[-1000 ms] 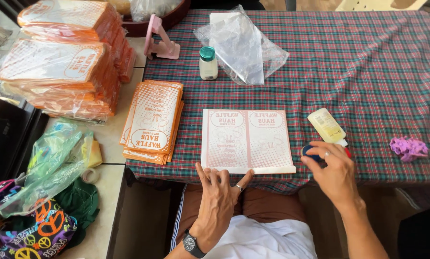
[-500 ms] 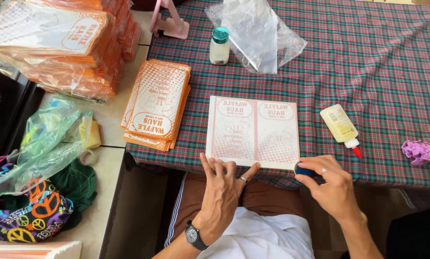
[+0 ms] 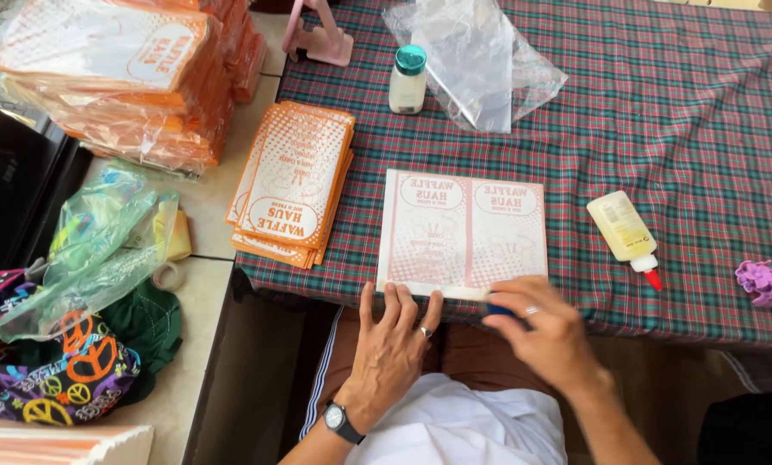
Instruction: Manually folding and creasing paper bags using a small plastic tool to press the folds
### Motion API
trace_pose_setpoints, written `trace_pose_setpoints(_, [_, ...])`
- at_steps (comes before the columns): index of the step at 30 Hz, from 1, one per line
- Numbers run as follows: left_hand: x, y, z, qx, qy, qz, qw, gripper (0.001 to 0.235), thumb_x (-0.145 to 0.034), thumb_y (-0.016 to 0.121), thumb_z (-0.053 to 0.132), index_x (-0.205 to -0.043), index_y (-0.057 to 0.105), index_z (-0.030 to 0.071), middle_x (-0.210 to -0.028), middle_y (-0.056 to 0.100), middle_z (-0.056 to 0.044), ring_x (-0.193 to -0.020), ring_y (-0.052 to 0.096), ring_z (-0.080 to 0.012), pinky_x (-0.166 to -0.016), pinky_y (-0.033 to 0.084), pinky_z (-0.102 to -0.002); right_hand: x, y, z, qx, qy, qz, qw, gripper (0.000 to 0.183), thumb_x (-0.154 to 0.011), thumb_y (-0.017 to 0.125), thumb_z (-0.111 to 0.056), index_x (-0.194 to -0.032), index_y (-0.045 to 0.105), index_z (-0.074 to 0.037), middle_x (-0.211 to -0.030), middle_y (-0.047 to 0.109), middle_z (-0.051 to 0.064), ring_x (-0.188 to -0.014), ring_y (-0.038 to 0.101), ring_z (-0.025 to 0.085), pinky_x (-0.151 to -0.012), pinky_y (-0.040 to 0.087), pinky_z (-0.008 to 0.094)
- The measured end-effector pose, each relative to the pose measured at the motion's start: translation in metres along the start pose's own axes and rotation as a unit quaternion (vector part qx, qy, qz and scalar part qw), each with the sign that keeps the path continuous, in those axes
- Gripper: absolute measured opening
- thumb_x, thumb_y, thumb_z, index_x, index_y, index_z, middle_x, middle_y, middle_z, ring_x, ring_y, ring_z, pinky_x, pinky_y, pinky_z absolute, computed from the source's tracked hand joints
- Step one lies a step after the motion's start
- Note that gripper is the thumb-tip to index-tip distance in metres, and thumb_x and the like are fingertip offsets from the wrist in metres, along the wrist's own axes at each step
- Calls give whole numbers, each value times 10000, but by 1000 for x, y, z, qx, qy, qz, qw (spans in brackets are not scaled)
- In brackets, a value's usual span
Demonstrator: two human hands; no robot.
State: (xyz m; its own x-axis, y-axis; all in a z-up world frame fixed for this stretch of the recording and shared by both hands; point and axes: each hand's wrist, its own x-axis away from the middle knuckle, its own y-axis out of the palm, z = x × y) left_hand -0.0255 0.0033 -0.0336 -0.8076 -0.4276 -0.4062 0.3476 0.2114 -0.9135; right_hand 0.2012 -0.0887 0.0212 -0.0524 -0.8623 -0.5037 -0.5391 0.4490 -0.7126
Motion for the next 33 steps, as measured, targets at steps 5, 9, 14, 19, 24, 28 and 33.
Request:
trace_pose_setpoints(5, [7, 8, -8, 8, 1, 5, 1000, 703, -895, 626, 268, -1556, 424, 139, -1328, 535, -247, -1284, 517, -405, -1110, 347, -667, -27, 27, -24, -58, -44, -17, 997, 276, -835, 833, -61, -1045, 663, -6, -1025, 706, 124, -932, 648, 294, -860, 535, 386])
trace_pose_setpoints(9, [1, 5, -15, 42, 0, 9, 999, 838, -792, 759, 359, -1549, 440, 190, -1300, 543, -218, -1256, 518, -370, -1112, 325, -649, -22, 5, -10, -21, 3, -54, 998, 358, -779, 877, -107, -1057, 659, -55, -992, 720, 75, -952, 666, 240, -838, 547, 343])
trace_pose_setpoints(14, [4, 10, -16, 78, -18, 8, 997, 858, -804, 735, 398, -1559, 427, 130, -1304, 586, -176, -1270, 530, -350, -1166, 267, -639, -44, 45, -21, -56, -45, -29, 997, 374, -793, 893, -113, -1056, 640, -27, -974, 700, 105, -888, 637, 275, -821, 520, 372])
trace_pose_setpoints(19, [-5, -4, -20, 110, -13, -7, 994, 917, -748, 789, 333, -1578, 405, 262, -1194, 585, -145, -1190, 559, -326, -1132, 295, -617, -42, 53, -18, -43, -17, -19, 999, 330, -878, 777, -31, -1167, 619, -30, -987, 642, 75, -921, 659, 215, -838, 559, 321])
trace_pose_setpoints(24, [-12, -13, -20, 113, -40, 34, 992, 655, -869, 789, 432, -1463, 526, 347, -1063, 561, -117, -1063, 566, -310, -1124, 297, -667, -6, 41, -18, 123, -66, 29, 990, 389, -811, 893, -219, -1115, 690, -86, -1058, 653, 43, -956, 618, 246, -873, 438, 399])
trace_pose_setpoints(28, [-19, -9, -5, 97, -84, 108, 986, 537, -869, 802, 532, -1331, 595, 351, -1210, 500, -142, -1146, 521, -358, -1074, 349, -652, 11, 49, -16, 154, -48, 46, 986, 304, -903, 788, -141, -1198, 723, -99, -1090, 720, 2, -1007, 651, 203, -936, 405, 378])
trace_pose_setpoints(33, [-27, 17, 22, 264, 9, 208, 942, 284, -1052, 662, 98, -1199, 607, -140, -1347, 601, -303, -1251, 594, -439, -1026, 490, -545, 6, 49, -17, 144, -65, 71, 985, 190, -987, 615, -9, -1126, 733, -62, -1035, 709, 18, -934, 649, 225, -920, 392, 401])
